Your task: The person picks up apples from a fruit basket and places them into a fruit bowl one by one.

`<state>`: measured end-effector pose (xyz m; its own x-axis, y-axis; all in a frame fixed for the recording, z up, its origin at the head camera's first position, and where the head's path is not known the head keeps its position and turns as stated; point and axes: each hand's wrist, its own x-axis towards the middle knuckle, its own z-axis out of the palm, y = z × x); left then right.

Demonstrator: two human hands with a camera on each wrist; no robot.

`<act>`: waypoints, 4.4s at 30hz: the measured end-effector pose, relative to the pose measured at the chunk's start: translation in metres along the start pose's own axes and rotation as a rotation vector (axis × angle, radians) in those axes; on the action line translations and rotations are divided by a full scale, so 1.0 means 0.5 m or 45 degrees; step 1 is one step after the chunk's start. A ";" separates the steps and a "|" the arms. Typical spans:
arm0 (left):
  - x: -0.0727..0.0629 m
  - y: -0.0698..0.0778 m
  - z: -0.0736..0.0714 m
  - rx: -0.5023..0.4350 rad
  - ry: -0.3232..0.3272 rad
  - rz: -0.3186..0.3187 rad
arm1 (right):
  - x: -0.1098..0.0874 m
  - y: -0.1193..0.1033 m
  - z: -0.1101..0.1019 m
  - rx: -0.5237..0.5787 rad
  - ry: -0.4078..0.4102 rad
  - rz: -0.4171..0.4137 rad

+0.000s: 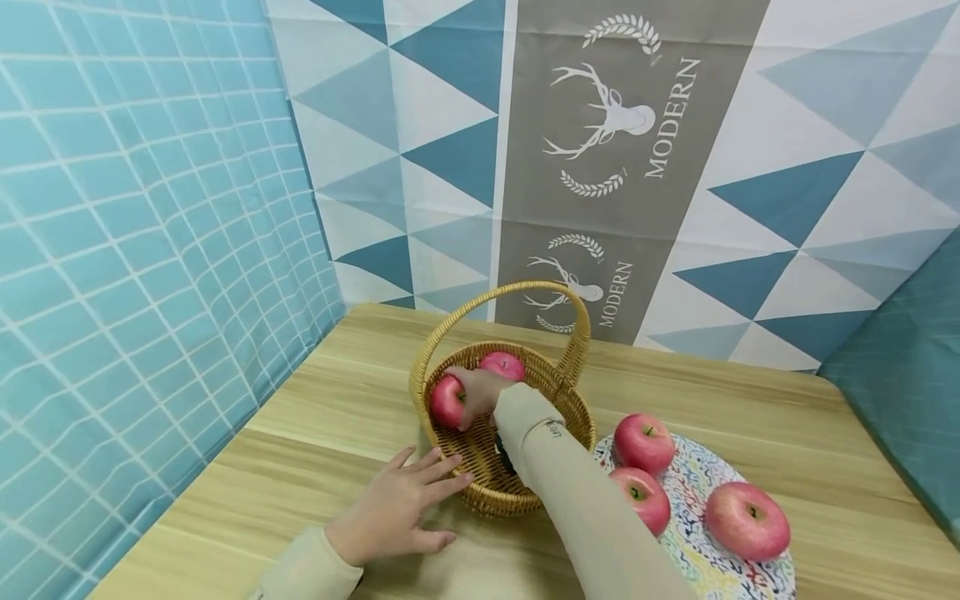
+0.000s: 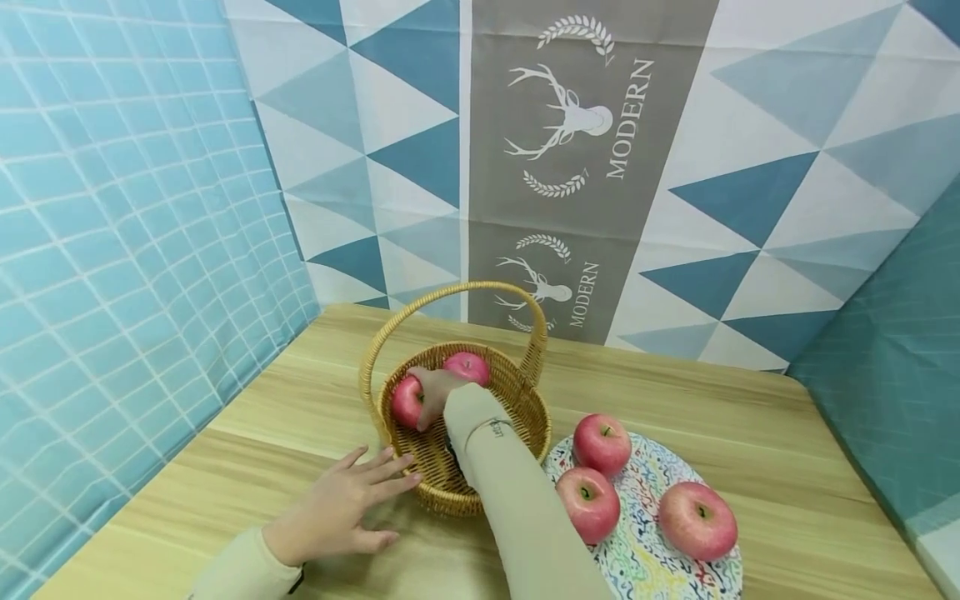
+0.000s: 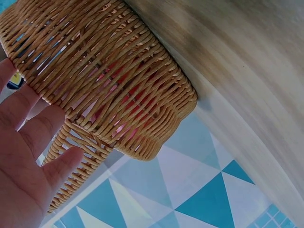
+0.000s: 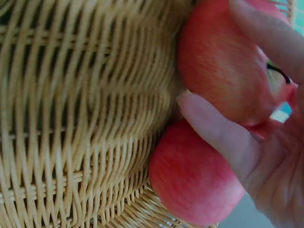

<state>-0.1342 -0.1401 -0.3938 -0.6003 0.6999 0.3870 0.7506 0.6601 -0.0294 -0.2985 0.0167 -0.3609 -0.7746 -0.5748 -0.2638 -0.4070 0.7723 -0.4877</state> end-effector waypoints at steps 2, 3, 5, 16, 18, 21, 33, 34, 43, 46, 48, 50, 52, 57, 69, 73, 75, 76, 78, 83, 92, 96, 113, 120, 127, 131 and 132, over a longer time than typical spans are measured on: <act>-0.003 -0.003 -0.006 0.013 0.014 -0.001 | 0.005 -0.006 0.004 -0.160 0.060 -0.085; -0.004 -0.005 -0.008 0.025 0.021 0.003 | 0.007 -0.008 0.005 -0.233 0.088 -0.113; -0.003 -0.007 -0.010 0.047 0.027 0.015 | 0.007 -0.010 0.006 -0.316 0.120 -0.127; 0.004 0.005 0.005 0.057 0.004 0.019 | -0.026 0.000 -0.012 -0.332 0.062 -0.134; 0.005 0.006 0.008 0.044 0.006 0.014 | -0.032 0.004 -0.018 -0.316 0.060 -0.146; 0.008 0.006 0.009 0.031 0.023 0.011 | -0.039 0.012 -0.030 -0.296 0.064 -0.192; -0.005 0.003 0.008 0.091 0.132 0.071 | -0.088 0.016 -0.063 -0.351 0.047 -0.275; -0.005 0.002 0.009 0.093 0.140 0.075 | -0.093 0.015 -0.063 -0.395 0.048 -0.296; 0.000 -0.005 0.013 0.125 0.153 0.082 | -0.142 0.033 -0.081 -0.561 0.070 -0.463; -0.003 -0.005 0.012 0.123 0.135 0.076 | -0.153 0.051 -0.085 -0.537 0.076 -0.477; -0.003 -0.006 0.011 0.111 0.128 0.074 | -0.162 0.058 -0.092 -0.524 0.081 -0.458; -0.001 -0.007 0.009 0.110 0.125 0.070 | -0.173 0.062 -0.104 -0.547 0.085 -0.432; 0.001 -0.007 0.007 0.108 0.118 0.065 | -0.184 0.064 -0.115 -0.578 0.087 -0.424; 0.002 -0.007 0.004 0.110 0.112 0.052 | -0.211 0.085 -0.129 -0.624 0.094 -0.435; 0.011 -0.005 0.004 0.101 0.109 0.065 | -0.292 0.171 -0.149 -0.602 0.238 -0.450; 0.013 -0.006 0.004 0.099 0.103 0.074 | -0.328 0.191 -0.154 -0.509 0.261 -0.479; 0.014 -0.008 0.004 0.101 0.103 0.077 | -0.348 0.198 -0.161 -0.464 0.264 -0.468; 0.014 -0.008 0.004 0.101 0.104 0.076 | -0.358 0.201 -0.165 -0.446 0.260 -0.450; 0.014 -0.008 0.004 0.106 0.102 0.074 | -0.377 0.211 -0.173 -0.425 0.254 -0.417; 0.010 -0.006 0.007 0.106 0.104 0.080 | -0.427 0.251 -0.189 -0.383 0.252 -0.329; 0.004 -0.008 0.010 0.090 0.123 0.070 | -0.502 0.328 -0.196 -0.319 0.301 -0.158; 0.002 -0.008 0.010 0.076 0.125 0.072 | -0.522 0.343 -0.196 -0.310 0.312 -0.103; 0.006 -0.009 0.011 0.103 0.140 0.112 | -0.620 0.400 -0.204 -0.210 0.478 -0.023; 0.011 -0.013 0.011 0.099 0.154 0.102 | -0.564 0.424 -0.197 0.177 0.295 0.188; 0.014 -0.016 0.010 0.087 0.153 0.112 | -0.514 0.443 -0.165 0.455 0.118 0.318; 0.012 -0.013 0.008 0.102 0.123 0.098 | -0.496 0.437 -0.155 0.468 0.058 0.355; 0.010 -0.011 0.006 0.109 0.117 0.090 | -0.490 0.433 -0.152 0.450 0.056 0.361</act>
<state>-0.1421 -0.1396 -0.3947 -0.5159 0.7201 0.4641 0.7615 0.6336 -0.1366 -0.2335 0.3452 -0.3386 -0.8546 -0.3357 -0.3961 0.0087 0.7536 -0.6573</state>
